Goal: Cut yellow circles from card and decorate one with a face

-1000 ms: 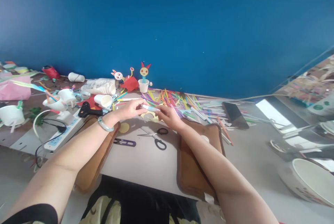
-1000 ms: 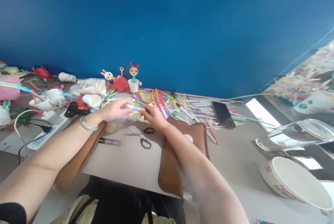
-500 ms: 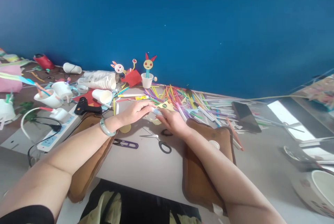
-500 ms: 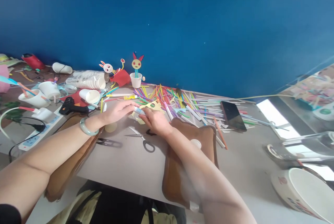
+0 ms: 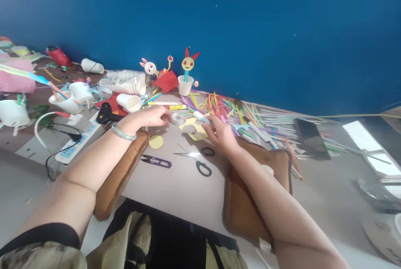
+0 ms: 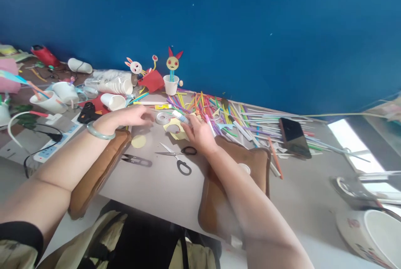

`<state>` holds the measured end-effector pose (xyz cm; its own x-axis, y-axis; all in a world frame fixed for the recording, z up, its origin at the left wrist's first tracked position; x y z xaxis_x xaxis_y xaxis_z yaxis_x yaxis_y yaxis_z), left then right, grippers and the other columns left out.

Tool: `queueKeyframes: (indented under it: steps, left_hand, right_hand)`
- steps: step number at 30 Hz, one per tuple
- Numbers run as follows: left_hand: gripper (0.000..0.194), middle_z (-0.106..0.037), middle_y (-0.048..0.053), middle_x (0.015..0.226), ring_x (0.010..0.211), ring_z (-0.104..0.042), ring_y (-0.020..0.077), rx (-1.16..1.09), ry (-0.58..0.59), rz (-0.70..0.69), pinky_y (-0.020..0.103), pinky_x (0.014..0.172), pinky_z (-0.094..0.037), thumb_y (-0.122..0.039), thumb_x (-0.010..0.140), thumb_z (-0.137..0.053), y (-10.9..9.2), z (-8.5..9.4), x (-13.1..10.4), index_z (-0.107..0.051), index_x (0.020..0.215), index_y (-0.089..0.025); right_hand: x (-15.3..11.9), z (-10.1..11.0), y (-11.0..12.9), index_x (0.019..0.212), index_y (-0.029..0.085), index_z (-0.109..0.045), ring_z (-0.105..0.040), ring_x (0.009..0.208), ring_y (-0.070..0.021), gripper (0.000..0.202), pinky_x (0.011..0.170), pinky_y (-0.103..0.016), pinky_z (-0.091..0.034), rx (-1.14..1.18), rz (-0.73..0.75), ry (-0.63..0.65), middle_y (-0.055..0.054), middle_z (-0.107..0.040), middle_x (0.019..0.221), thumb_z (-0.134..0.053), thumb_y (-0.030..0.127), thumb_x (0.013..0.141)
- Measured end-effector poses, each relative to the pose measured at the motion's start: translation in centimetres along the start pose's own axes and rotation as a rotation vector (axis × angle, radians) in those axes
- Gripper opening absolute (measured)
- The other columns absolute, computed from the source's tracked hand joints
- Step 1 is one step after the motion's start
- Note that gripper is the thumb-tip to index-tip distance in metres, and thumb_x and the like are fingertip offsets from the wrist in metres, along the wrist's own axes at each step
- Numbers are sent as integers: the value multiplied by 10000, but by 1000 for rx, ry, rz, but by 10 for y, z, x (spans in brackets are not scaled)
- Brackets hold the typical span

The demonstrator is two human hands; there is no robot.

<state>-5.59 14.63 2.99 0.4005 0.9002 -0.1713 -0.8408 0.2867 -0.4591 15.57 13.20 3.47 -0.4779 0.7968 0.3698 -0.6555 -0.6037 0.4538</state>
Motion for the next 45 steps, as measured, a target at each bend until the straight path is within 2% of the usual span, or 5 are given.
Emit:
queueKeyframes:
  steps: [13, 20, 35, 40, 45]
  left_hand:
    - [160, -654, 35, 672, 661, -584, 196, 356, 262, -59, 301, 611, -395, -68, 568, -605, -25, -25, -19, -673, 645, -190]
    - [199, -660, 76, 700, 731, -604, 231, 416, 186, -72, 335, 704, -402, -8, 618, -559, -31, -29, -19, -667, 630, -175]
    - [188, -685, 75, 729, 718, -632, 193, 626, 173, -136, 285, 641, -413, -8, 677, -545, -26, -32, -21, -672, 704, -144]
    - [191, -691, 74, 702, 716, -649, 200, 629, 206, -113, 292, 665, -423, -15, 652, -563, -28, -31, -20, -694, 689, -148]
    - [171, -704, 79, 716, 713, -642, 202, 619, 208, -125, 298, 681, -423, -64, 696, -560, -27, -33, -20, -707, 692, -152]
  right_hand:
    - [1, -3, -3, 1119, 187, -596, -651, 818, -255, 362, 790, -362, -480, -3, -12, 19, -100, -703, 931, -425, 453, 942]
    - [-1, -4, -1, 1143, 186, -598, -662, 827, -261, 371, 818, -377, -483, 7, 14, 28, -103, -706, 954, -435, 449, 939]
    - [-1, -4, 0, 1076, 197, -593, -627, 629, -215, 329, 678, -329, -476, -38, 64, 0, -43, -672, 729, -452, 457, 930]
    - [-1, -6, -2, 1043, 203, -537, -576, 581, -189, 245, 755, -361, -453, -52, 12, 31, -21, -641, 738, -480, 380, 883]
    - [-1, -9, 7, 852, 206, -513, -518, 607, -168, 109, 616, -277, -375, 50, 30, 204, -8, -574, 682, -498, 287, 781]
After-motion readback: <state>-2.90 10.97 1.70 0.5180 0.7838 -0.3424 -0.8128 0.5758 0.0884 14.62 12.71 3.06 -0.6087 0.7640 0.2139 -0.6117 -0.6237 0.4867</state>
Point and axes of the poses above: each hand's wrist, its own x-axis towards the middle knuckle, its own z-axis out of the back of the hand, y = z × x, the point moved 8 cm from there along x, towards the middle knuckle
